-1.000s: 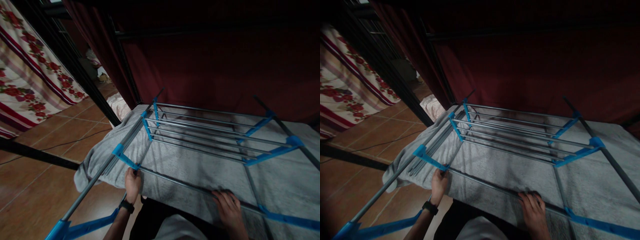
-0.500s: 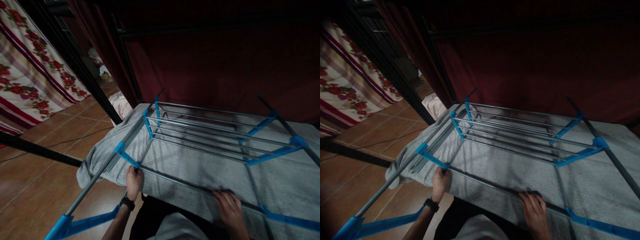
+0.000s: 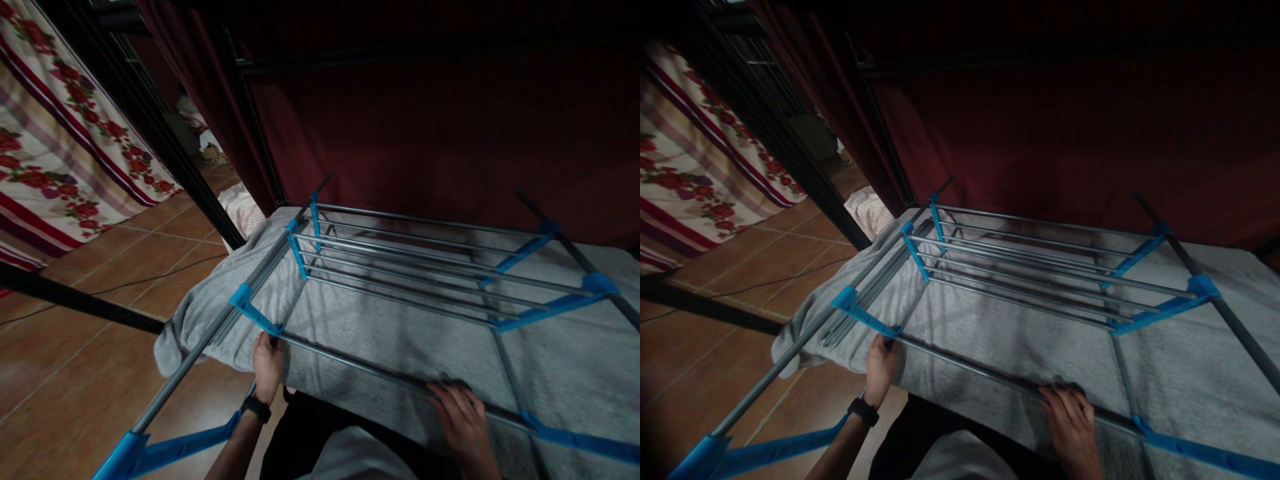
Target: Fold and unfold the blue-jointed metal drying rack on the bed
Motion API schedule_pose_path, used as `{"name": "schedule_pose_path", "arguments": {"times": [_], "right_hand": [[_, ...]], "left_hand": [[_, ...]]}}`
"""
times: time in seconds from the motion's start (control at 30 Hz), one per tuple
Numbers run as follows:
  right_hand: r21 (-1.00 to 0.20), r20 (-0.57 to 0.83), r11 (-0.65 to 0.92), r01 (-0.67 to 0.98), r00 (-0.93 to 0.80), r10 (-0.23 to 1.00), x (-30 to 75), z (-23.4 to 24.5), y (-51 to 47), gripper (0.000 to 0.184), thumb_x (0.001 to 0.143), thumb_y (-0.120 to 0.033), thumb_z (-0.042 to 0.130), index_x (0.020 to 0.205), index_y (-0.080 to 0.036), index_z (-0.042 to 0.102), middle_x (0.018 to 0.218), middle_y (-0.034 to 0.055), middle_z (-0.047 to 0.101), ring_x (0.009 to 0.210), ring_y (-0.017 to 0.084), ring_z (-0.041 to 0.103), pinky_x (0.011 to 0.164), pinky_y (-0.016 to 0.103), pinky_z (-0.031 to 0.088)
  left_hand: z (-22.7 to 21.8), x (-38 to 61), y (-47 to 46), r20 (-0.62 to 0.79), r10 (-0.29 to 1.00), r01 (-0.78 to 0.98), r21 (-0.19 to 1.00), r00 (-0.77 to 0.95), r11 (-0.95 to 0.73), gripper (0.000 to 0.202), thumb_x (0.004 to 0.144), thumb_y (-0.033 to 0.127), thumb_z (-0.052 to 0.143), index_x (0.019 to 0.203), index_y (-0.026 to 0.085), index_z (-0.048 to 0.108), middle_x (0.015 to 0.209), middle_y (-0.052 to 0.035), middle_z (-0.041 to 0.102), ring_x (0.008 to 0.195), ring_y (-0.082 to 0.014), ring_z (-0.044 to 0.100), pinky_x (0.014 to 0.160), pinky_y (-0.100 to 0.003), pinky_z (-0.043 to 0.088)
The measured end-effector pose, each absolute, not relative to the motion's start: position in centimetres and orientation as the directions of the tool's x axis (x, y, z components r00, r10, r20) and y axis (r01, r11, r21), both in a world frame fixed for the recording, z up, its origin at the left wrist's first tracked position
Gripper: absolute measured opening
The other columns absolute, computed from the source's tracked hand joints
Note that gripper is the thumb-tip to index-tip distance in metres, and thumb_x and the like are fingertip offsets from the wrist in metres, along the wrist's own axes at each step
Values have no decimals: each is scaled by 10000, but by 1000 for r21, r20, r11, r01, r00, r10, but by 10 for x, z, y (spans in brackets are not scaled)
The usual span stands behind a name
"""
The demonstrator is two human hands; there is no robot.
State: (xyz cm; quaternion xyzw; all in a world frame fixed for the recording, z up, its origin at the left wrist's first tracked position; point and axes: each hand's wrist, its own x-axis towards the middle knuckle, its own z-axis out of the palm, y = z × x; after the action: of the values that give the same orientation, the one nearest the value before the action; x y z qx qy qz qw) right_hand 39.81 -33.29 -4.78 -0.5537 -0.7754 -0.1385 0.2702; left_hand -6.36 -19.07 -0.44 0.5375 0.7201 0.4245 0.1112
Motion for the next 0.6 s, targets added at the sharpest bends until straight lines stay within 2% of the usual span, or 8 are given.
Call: {"name": "schedule_pose_path", "arguments": {"times": [0.27, 0.47, 0.6], "right_hand": [[-77, 533, 406, 910, -307, 788, 404, -42, -332, 312, 1019, -221, 499, 1129, -299, 779, 1110, 11, 810, 994, 210, 727, 1008, 405, 425], [-76, 540, 381, 922, -283, 793, 401, -44, -332, 296, 1022, -221, 514, 1164, -277, 768, 1113, 23, 806, 1002, 213, 733, 1032, 421, 425], [-81, 526, 380, 922, -284, 802, 400, -45, -331, 287, 1044, -260, 497, 1184, -235, 747, 1118, 46, 802, 1008, 225, 733, 1052, 443, 419]], "left_hand": [[0, -64, -192, 260, 880, 656, 751, -397, 74, 188, 786, 343, 571, 892, 210, 652, 869, -103, 696, 910, -310, 681, 896, -489, 568], [-7, -69, -191, 264, 895, 654, 756, -360, 40, 304, 798, 349, 566, 1023, 183, 687, 1014, -153, 734, 966, -332, 695, 928, -514, 568], [-10, -73, -188, 296, 897, 680, 734, -328, 6, 308, 789, 313, 556, 1027, 177, 699, 1068, -170, 741, 1032, -351, 697, 966, -526, 558]]}}
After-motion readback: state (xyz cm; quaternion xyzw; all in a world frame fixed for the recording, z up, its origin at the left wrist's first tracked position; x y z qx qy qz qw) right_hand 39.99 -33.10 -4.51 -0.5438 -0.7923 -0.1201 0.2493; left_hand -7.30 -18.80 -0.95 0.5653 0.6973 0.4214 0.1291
